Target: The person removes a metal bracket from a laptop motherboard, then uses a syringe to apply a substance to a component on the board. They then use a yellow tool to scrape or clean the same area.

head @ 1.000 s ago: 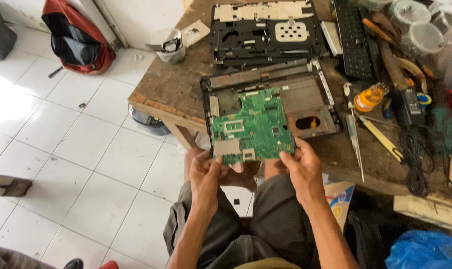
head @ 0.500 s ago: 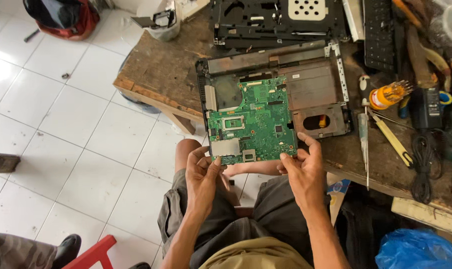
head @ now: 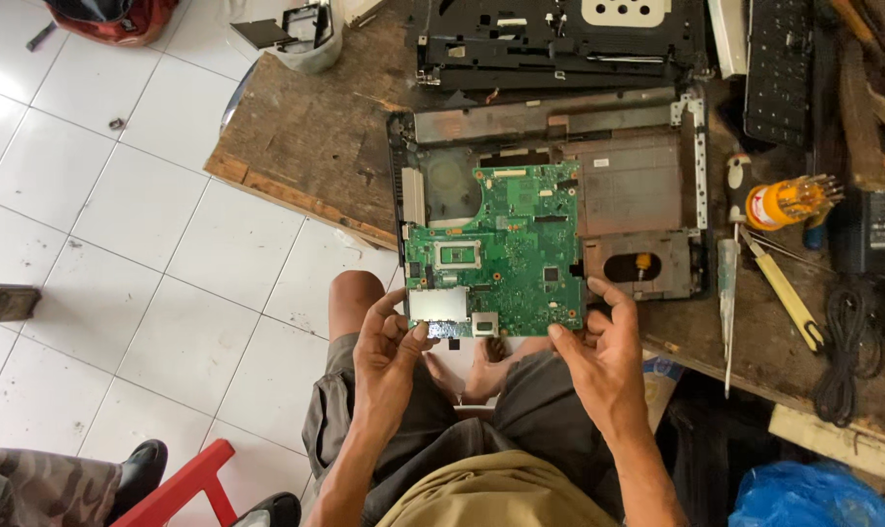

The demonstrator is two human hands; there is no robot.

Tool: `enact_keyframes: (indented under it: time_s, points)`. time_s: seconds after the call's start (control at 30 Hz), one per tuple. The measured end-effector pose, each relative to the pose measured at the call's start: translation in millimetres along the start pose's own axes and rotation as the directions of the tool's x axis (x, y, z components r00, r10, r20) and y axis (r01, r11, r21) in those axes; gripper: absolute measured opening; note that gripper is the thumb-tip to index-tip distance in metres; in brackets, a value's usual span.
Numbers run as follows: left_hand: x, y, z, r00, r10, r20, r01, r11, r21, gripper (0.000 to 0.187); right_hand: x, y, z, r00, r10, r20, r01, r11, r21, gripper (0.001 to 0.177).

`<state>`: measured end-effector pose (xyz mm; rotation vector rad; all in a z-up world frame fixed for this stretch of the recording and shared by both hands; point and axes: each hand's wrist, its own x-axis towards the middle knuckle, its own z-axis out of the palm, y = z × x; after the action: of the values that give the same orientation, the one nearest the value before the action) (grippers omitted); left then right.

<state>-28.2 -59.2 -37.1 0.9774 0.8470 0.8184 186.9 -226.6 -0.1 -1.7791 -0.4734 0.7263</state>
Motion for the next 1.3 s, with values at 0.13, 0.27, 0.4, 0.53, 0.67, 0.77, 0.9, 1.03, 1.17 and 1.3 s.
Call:
enact_keyframes:
  time_s: [0.13,0.27,0.4,0.53,0.67,0.77,0.9,1.03,1.17,1.3]
  points:
    - [1.9,20.1,-5.3,0.993,-0.085,0.078,0.076,0.991,0.111,0.048,-0.6,-35.5,7.1,0.989,0.144,-0.040,-0.145,0.989,-0.028,0.074]
    - [4.4,22.1,-8.2,0.987,-0.093,0.134,0.086,0.995,0.059,0.050,1.5,-36.2,-1.0,0.988,0.152,0.007,-0.153,0.988,0.024,0.078]
    - [6.1,20.6,-9.7,0.981,-0.150,0.125,0.143,0.988,0.064,0.050,4.2,-32.1,-19.4,0.989,0.150,0.022,-0.141,0.964,-0.224,0.084]
    - [5.8,24.9,-6.4,0.981,-0.139,0.136,0.139,0.990,0.012,0.051,6.6,-44.1,-38.0,0.984,0.177,-0.020,-0.176,0.952,-0.252,0.075]
    - [6.4,24.4,-8.7,0.979,-0.136,0.151,0.130,0.990,0.046,0.051,10.7,-37.3,-40.3,0.991,0.137,0.006,-0.134,0.977,-0.168,0.053]
    - [7.9,19.3,-10.6,0.981,-0.126,0.150,0.119,0.991,0.059,0.052,9.6,-48.2,-28.6,0.983,0.181,0.014,-0.173,0.957,-0.231,0.057]
    - [3.5,19.8,-10.7,0.981,-0.146,0.131,0.139,0.989,0.059,0.052,7.6,-40.8,-25.8,0.983,0.180,0.045,-0.171,0.972,-0.163,0.059]
    - [7.0,17.9,-11.6,0.981,-0.112,0.158,0.102,0.992,0.067,0.053,7.9,-23.6,-30.1,0.997,0.051,0.053,-0.044,0.990,-0.137,0.058]
    - [8.8,18.1,-12.3,0.981,-0.134,0.143,0.122,0.989,0.086,0.054,10.2,-52.6,-32.6,0.990,-0.140,-0.026,0.116,0.897,-0.426,0.037]
    - [8.7,19.5,-12.8,0.979,-0.145,0.144,0.137,0.988,0.064,0.055,36.0,-80.7,-21.4,0.916,-0.397,-0.060,0.279,0.737,-0.616,0.022]
